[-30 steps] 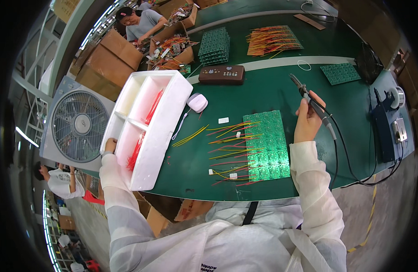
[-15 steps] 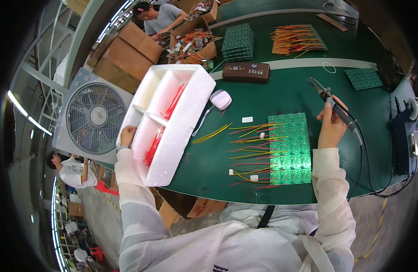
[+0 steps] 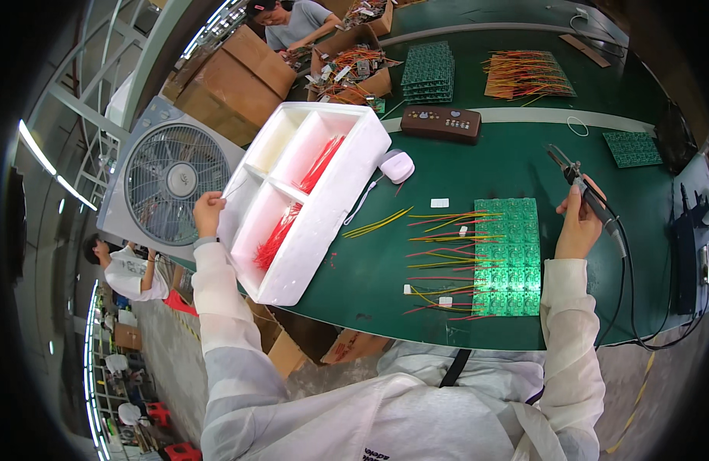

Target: The person solders wires onto a circuit board, picking up wires from a container by hand and attaching them to the board using a soldering iron.

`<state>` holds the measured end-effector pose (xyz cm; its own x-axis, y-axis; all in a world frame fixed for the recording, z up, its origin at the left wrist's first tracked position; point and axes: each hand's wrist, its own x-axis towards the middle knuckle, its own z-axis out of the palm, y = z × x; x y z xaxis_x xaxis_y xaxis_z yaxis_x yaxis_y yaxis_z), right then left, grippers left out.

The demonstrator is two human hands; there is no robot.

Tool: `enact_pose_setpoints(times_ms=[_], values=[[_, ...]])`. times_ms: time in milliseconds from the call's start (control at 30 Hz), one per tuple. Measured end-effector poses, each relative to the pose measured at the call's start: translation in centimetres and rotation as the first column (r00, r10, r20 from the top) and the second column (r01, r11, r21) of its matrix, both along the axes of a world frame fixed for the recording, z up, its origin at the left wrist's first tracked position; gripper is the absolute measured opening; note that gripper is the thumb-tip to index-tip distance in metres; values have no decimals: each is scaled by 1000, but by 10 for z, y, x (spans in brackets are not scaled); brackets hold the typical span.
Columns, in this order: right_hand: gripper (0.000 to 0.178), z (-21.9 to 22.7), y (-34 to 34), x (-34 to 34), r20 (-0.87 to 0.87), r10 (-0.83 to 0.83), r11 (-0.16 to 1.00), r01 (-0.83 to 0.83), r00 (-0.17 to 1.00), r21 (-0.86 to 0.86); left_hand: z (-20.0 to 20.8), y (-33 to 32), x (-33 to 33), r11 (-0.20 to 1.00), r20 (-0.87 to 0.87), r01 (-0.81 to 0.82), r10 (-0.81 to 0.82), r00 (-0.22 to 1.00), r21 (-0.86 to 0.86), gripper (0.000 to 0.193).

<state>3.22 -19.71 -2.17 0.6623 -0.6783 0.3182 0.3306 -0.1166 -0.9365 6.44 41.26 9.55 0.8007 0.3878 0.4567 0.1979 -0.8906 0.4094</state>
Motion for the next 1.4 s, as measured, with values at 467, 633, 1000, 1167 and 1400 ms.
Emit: enact_pose_setpoints(times_ms=[467,633,1000,1167,1400], values=[[23,4,5,-1,17,61,998,-61,998,8,-85,-252,-142,838,-55,484,-512,857,-251,9],[22,7,4,-4,23,54,997,-55,998,50,-86,-258,-139,863,-127,502,-506,853,-63,13],[24,4,3,-6,6,70,996,-70,998,49,-97,-309,-111,796,-156,604,-601,784,-39,10],[27,-2,-1,-12,-88,205,979,-203,975,32,-77,-333,-97,773,-52,605,-624,780,-191,8],[24,8,-23,-20,-36,349,936,-350,937,-41,-71,-412,-36,522,75,825,-834,547,-214,7]])
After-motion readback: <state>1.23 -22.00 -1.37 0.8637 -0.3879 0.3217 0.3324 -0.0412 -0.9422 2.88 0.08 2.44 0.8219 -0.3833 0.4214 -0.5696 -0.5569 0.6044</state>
